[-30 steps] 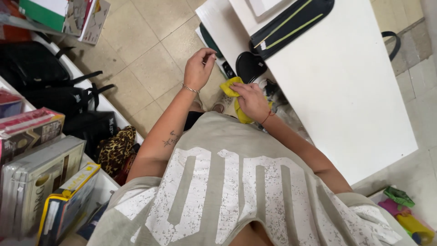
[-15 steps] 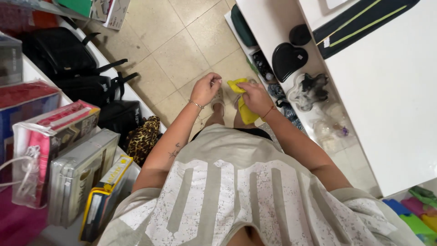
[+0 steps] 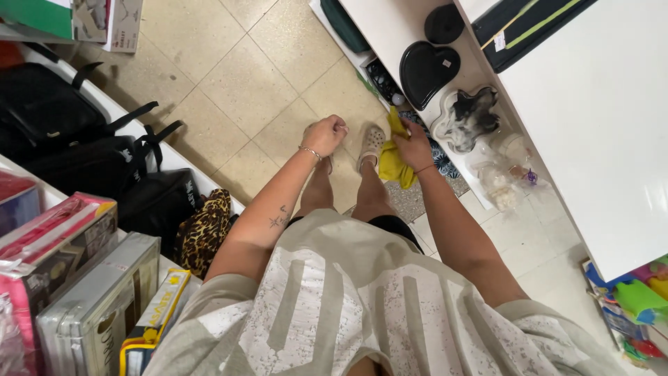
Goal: Cleaning and wiping down various gift shop items using a cloth
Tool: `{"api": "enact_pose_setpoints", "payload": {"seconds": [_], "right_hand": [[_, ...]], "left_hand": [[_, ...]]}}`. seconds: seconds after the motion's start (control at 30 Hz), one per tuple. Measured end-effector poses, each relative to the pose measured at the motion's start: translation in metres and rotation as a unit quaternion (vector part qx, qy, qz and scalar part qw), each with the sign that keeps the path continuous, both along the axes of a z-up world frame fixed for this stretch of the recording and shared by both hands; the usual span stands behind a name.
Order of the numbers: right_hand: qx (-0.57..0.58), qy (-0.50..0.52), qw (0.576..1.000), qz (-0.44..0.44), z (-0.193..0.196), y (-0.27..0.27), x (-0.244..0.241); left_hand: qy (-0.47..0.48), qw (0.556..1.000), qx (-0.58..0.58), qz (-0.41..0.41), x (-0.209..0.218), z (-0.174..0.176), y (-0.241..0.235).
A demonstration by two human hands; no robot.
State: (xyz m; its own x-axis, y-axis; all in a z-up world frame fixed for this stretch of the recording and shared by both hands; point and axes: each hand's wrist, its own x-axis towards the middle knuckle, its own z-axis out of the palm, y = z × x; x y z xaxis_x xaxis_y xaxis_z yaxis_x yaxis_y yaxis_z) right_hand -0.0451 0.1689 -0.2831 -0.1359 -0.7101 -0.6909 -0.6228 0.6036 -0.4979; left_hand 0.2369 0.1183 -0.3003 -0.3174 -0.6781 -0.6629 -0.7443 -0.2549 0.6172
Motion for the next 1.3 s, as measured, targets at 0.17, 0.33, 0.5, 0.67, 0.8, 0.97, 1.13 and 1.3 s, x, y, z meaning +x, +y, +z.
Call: {"api": "enact_pose_setpoints", "payload": {"seconds": [0.17,0.33,0.5,0.67,0.8,0.97,1.13,1.3], "right_hand": [[0.013,0.015,0.999,-0.046,-0.037,-0.007,-0.034],[-0.044,-0.003,0.997,-0.059,-0.077,-0.03,-0.058],[-0.123,0.023,0.986,-0.111,-0.119,-0.04,-0.093],[-0.162,0.029,0.978,-0.131,-0.167,-0.081,-0.146],[-0.19,0.005,0.979,-0.076,-0.146,-0.121,-0.151],[-0.131,0.025,0.99,-0.04,-0.192,-0.119,-0.185],[-0.109,0.001,0.993,-0.04,-0.166,-0.11,-0.169],[-0.032,-0.078,0.994,-0.067,-0.127,-0.105,-0.149]], "left_hand": [[0.028,0.999,0.005,0.022,-0.043,-0.047,-0.006],[0.015,0.999,0.002,0.048,-0.092,-0.094,-0.019],[0.037,0.99,0.04,0.13,-0.14,-0.159,-0.014],[0.057,0.97,0.123,0.201,-0.164,-0.163,-0.015],[0.069,0.937,0.177,0.293,-0.191,-0.189,-0.019],[0.127,0.905,0.214,0.345,-0.232,-0.184,-0.041],[0.138,0.871,0.265,0.391,-0.251,-0.161,-0.054],[0.114,0.885,0.138,0.431,-0.228,-0.175,-0.033]]}}
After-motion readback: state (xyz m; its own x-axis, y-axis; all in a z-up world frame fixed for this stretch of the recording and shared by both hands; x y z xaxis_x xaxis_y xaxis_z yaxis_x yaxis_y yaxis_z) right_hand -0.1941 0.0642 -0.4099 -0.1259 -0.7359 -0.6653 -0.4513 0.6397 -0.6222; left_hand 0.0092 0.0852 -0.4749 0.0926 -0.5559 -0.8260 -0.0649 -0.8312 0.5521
